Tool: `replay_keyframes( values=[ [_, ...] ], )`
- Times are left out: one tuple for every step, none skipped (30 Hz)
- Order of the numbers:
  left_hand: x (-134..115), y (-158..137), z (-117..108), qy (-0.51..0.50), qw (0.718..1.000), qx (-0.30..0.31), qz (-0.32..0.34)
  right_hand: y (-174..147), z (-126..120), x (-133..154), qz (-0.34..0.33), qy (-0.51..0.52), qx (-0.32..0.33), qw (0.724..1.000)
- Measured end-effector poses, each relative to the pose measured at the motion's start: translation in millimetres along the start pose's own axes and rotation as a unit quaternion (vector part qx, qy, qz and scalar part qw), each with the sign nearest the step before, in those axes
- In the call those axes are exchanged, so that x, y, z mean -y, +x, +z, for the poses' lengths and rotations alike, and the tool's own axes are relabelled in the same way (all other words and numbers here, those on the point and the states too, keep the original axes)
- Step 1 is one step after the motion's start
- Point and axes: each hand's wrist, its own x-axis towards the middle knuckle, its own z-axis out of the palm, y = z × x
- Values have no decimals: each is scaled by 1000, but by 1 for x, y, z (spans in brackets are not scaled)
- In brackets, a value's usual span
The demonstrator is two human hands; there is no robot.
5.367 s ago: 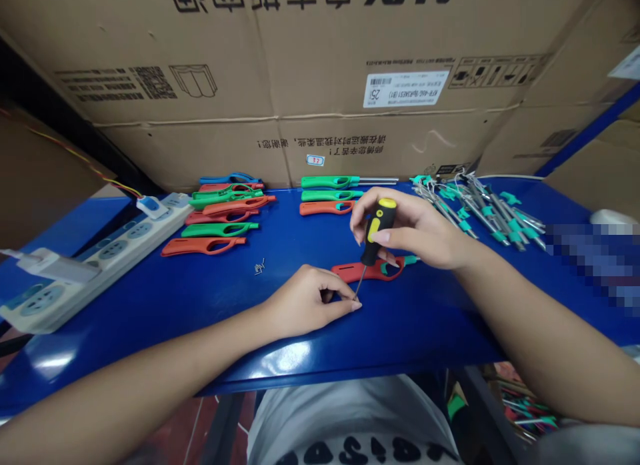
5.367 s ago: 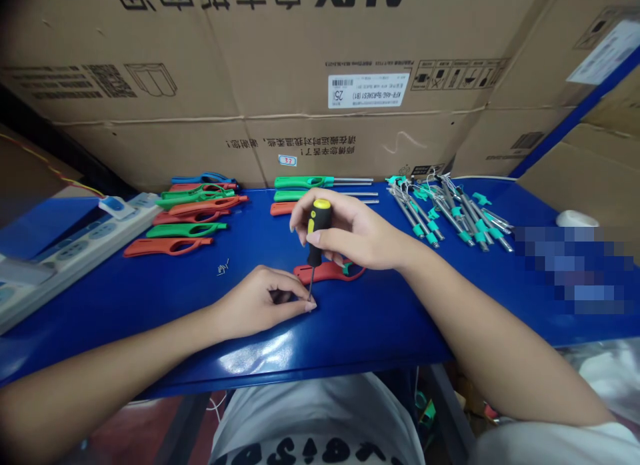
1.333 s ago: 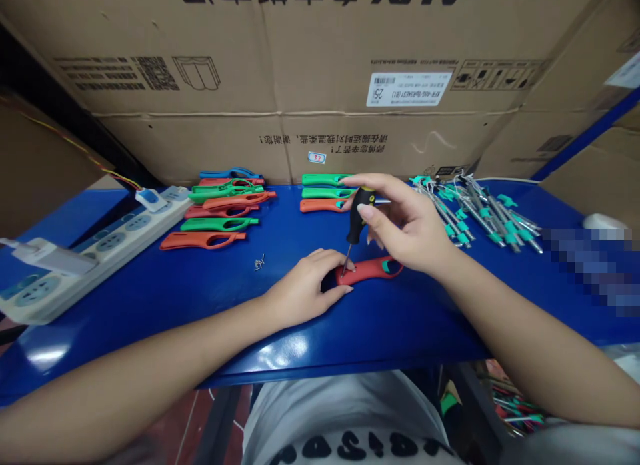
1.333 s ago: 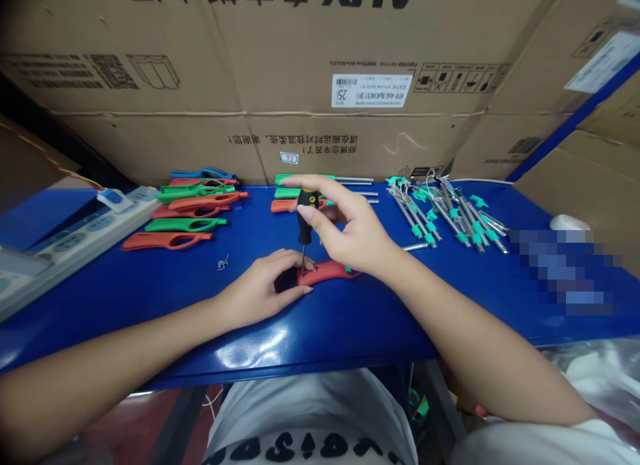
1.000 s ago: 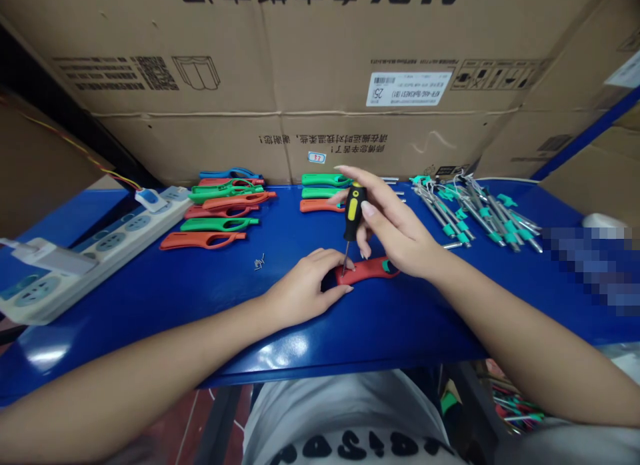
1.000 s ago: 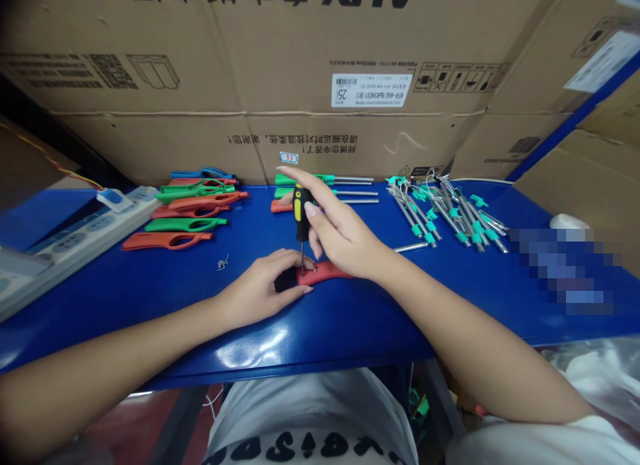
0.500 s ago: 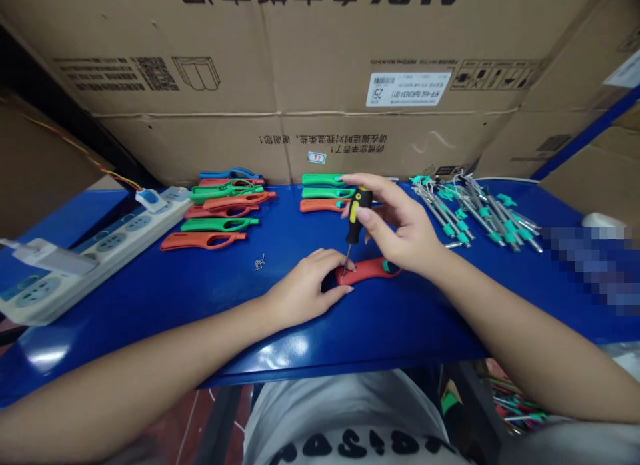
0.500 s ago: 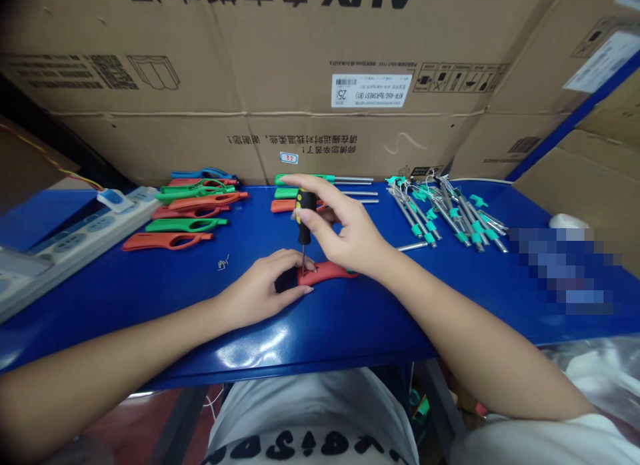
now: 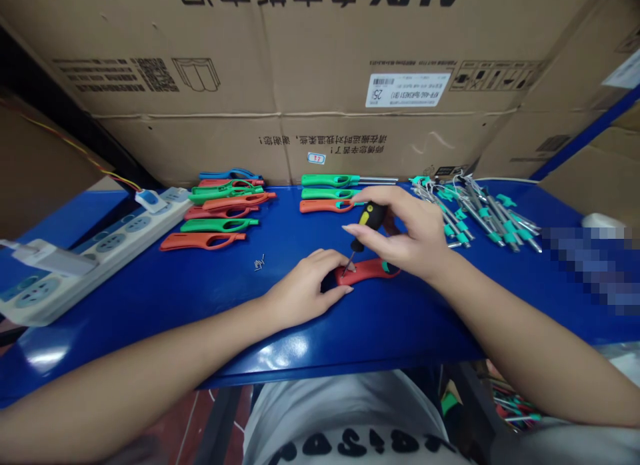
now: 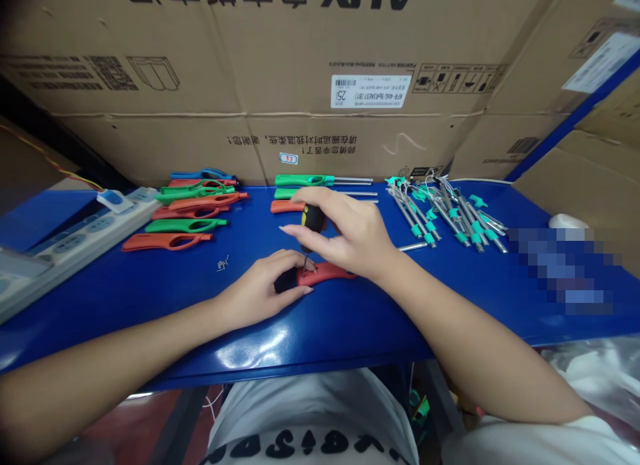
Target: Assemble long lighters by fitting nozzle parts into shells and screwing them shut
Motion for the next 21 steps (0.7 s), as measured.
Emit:
replay_keyframes(
  values=[
    [0,0,0,1,1000,-2,0,0,-2,-1,-26,-30,-16,999],
    [0,0,0,2,1000,-2,0,0,-3,-2,-41,-45,-18,998],
    [1,0,0,4,1000,-1,0,0,-5,-2,-44,-42,-6,998],
    [1,0,1,5,1000,1,0,0,-5,-2,-33,-24,18,999],
    [1,0,1,5,1000,1,1,0,-5,-1,-10,5,46,999],
    [1,0,1,4,1000,1,1,1,-5,-1,19,41,74,996],
    [1,0,1,1,1000,1,2,1,-3,0,50,77,97,991],
    [0,0,1,-1,1000,0,2,1,-2,0,76,107,110,985],
    [0,0,1,-2,1000,-1,1,1,0,0,92,125,111,982],
    [0,0,1,-2,1000,-2,0,1,1,-1,99,128,100,982],
    [0,0,1,-2,1000,-2,-1,1,2,-2,94,113,79,986],
    [0,0,1,-1,1000,-2,-1,0,2,-3,79,83,51,992],
    [1,0,1,1,1000,-3,-1,0,1,-3,53,44,18,997],
    [1,0,1,3,1000,-4,-1,0,-1,-4,21,4,-10,1000],
    [1,-1,1,4,1000,-5,0,0,-3,-3,-12,-28,-28,999],
    [1,-1,0,5,1000,-5,1,1,-5,-2,-38,-45,-33,998],
    [1,0,0,6,1000,-6,3,2,-7,-1,-54,-44,-24,997],
    [0,0,0,5,1000,-4,4,3,-8,1,-52,-27,-2,998],
    [0,0,0,4,1000,-2,5,4,-8,4,-34,1,24,999],
    [0,0,-1,2,1000,0,5,5,-8,6,-6,35,49,998],
    [0,0,-1,1,1000,2,5,5,-7,7,21,65,67,995]
  ],
)
